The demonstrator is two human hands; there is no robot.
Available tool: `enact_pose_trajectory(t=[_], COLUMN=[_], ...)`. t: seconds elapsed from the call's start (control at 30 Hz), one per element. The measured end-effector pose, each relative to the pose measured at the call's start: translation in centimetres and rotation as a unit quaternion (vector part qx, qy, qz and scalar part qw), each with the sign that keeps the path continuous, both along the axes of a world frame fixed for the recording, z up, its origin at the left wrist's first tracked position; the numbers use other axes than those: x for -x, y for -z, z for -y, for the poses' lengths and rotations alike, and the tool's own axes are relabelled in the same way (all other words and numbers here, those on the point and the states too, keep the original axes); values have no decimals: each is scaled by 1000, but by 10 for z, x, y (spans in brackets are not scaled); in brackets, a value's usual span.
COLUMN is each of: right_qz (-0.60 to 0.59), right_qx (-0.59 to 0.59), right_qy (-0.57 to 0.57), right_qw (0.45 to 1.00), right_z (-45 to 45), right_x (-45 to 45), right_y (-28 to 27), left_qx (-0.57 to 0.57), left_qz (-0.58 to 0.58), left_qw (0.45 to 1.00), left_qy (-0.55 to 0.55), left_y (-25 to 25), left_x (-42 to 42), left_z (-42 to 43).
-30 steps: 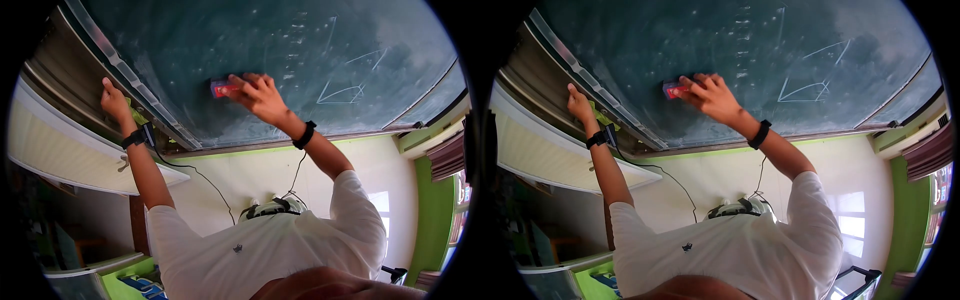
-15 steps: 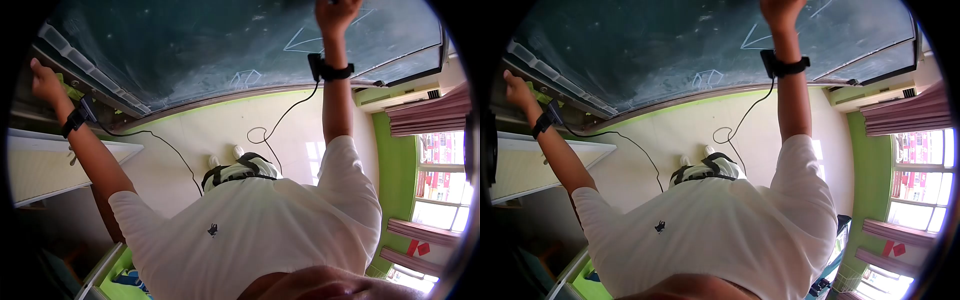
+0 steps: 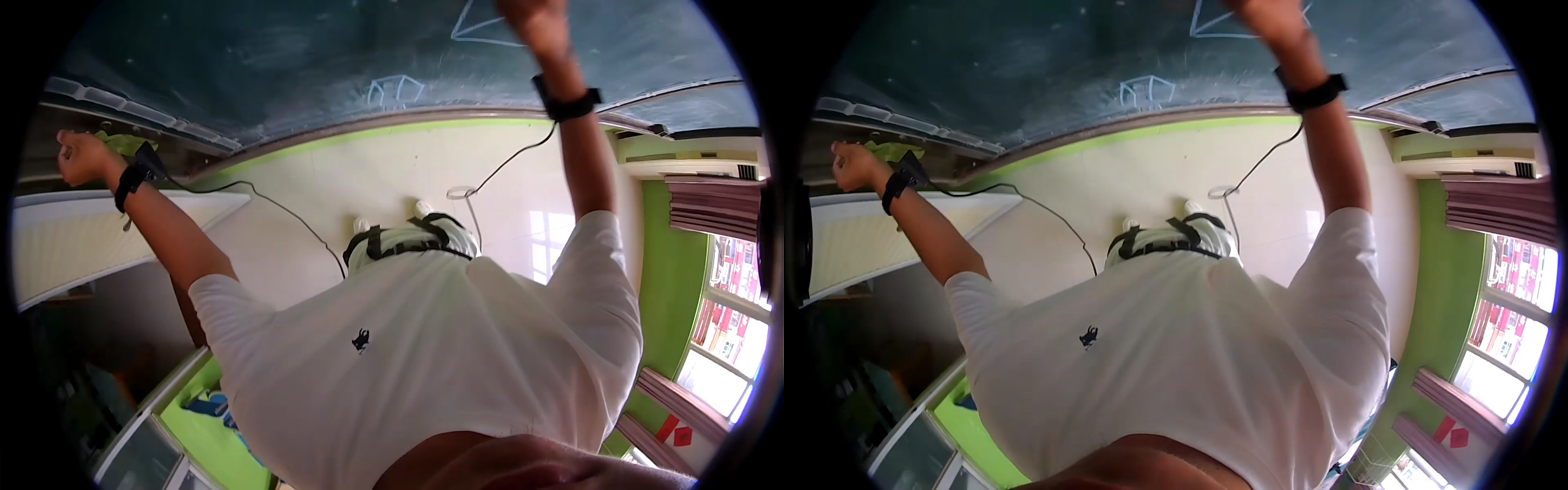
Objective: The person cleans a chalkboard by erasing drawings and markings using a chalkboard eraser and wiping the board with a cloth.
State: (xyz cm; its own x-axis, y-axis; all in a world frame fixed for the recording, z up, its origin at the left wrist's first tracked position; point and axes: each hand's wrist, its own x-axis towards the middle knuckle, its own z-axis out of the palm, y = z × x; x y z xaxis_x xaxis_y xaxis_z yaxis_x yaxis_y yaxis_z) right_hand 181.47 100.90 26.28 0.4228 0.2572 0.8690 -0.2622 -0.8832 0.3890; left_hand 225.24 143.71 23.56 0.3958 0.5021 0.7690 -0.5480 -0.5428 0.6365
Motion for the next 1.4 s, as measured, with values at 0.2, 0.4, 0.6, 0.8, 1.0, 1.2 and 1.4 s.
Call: enact_pose_trajectory(t=[0.2, 0.4, 0.6, 0.8, 1.0, 1.2, 1.4], right_qz=[157, 35, -239, -221, -114, -51, -84], right_qx=[-50, -39, -78, -75, -61, -106, -94], right_qy=[-40, -98, -109, -142, -148, -201, -218], right_qw=[986, 994, 962, 962, 980, 972, 968], right_z=[67, 74, 54, 59, 49, 44, 62], right_x=[43, 42, 57, 54, 44, 41, 37], right_y=[-74, 55, 190, 187, 54, 3, 86], left_qx=[18, 109, 51, 41, 3, -30, -29], left_qz=[-130, -345, -388, -323, -128, -130, -171], left_qw=[989, 880, 687, 717, 791, 796, 784], left_qy=[64, 308, 612, 616, 598, 591, 596], left_y=[162, 262, 185, 160, 37, -30, 35], left_x=[99, 265, 396, 402, 385, 377, 386], left_z=[24, 151, 286, 330, 334, 328, 329])
